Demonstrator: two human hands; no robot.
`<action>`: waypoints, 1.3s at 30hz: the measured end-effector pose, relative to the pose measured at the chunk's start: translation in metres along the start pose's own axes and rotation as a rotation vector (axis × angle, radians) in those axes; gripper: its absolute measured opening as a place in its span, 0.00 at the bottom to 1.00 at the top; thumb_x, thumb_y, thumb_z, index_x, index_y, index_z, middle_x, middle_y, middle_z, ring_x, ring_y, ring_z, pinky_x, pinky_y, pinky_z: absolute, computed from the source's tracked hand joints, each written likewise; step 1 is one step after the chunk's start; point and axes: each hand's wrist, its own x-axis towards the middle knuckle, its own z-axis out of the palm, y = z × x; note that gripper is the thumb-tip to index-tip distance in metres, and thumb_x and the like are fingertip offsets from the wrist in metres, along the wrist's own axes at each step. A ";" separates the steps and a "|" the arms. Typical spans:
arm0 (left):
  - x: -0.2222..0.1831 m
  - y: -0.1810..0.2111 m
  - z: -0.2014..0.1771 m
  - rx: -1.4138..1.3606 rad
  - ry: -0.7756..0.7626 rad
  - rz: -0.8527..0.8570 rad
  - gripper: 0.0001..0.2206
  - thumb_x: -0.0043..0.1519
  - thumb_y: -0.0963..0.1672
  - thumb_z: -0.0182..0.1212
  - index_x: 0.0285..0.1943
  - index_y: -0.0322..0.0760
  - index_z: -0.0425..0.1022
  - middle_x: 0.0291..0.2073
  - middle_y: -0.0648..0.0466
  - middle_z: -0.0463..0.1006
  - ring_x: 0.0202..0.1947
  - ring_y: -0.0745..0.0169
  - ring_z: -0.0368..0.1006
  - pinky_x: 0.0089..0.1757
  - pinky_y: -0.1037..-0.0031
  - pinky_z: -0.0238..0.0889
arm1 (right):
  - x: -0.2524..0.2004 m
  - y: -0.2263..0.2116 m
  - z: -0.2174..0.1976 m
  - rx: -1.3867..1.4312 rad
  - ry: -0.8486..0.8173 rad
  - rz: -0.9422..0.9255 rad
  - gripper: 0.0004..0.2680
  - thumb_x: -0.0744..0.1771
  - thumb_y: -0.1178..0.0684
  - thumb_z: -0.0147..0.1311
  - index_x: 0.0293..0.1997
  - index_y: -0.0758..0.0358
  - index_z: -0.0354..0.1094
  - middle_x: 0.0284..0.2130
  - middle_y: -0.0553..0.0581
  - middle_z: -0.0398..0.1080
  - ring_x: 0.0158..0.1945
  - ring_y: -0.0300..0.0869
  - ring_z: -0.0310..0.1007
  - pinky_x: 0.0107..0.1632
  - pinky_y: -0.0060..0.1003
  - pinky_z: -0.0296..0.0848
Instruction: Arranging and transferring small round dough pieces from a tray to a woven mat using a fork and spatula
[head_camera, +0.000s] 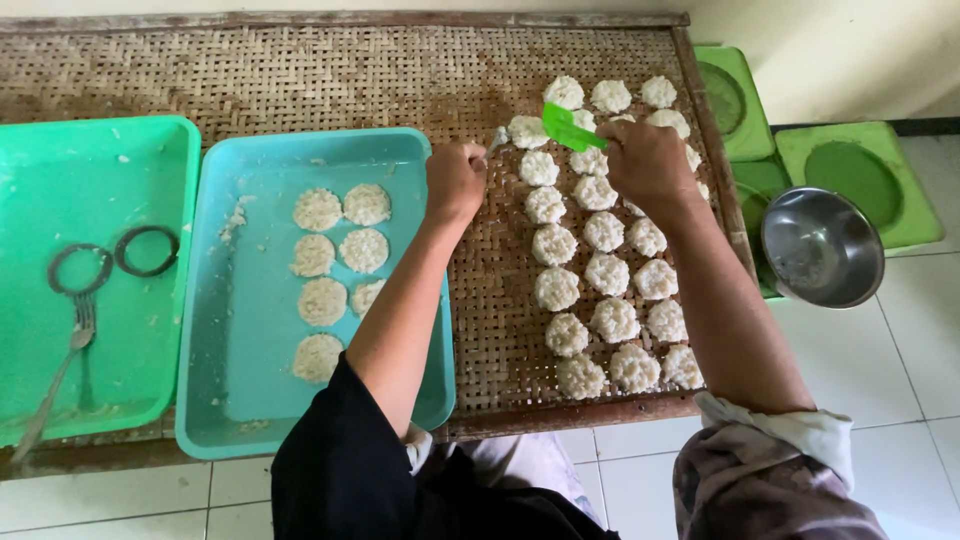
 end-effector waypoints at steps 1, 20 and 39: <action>-0.002 -0.001 -0.001 -0.001 0.000 -0.004 0.10 0.63 0.38 0.60 0.52 0.29 0.82 0.45 0.39 0.83 0.50 0.40 0.79 0.52 0.57 0.73 | 0.001 0.001 -0.004 0.000 -0.004 -0.001 0.10 0.66 0.47 0.48 0.48 0.43 0.75 0.34 0.57 0.77 0.39 0.60 0.78 0.46 0.57 0.77; -0.010 0.024 -0.043 -0.018 0.040 -0.004 0.12 0.60 0.36 0.60 0.52 0.30 0.80 0.47 0.42 0.83 0.43 0.55 0.82 0.45 0.73 0.78 | 0.007 -0.022 -0.045 -0.042 -0.074 -0.011 0.12 0.69 0.59 0.44 0.53 0.59 0.76 0.27 0.60 0.77 0.16 0.39 0.65 0.18 0.32 0.69; -0.004 0.010 -0.050 -0.079 0.017 -0.036 0.08 0.60 0.35 0.57 0.39 0.32 0.82 0.44 0.45 0.85 0.30 0.66 0.80 0.32 0.79 0.75 | 0.061 -0.041 -0.050 -0.272 0.006 -0.213 0.10 0.72 0.56 0.52 0.55 0.44 0.77 0.33 0.56 0.79 0.17 0.42 0.69 0.21 0.36 0.74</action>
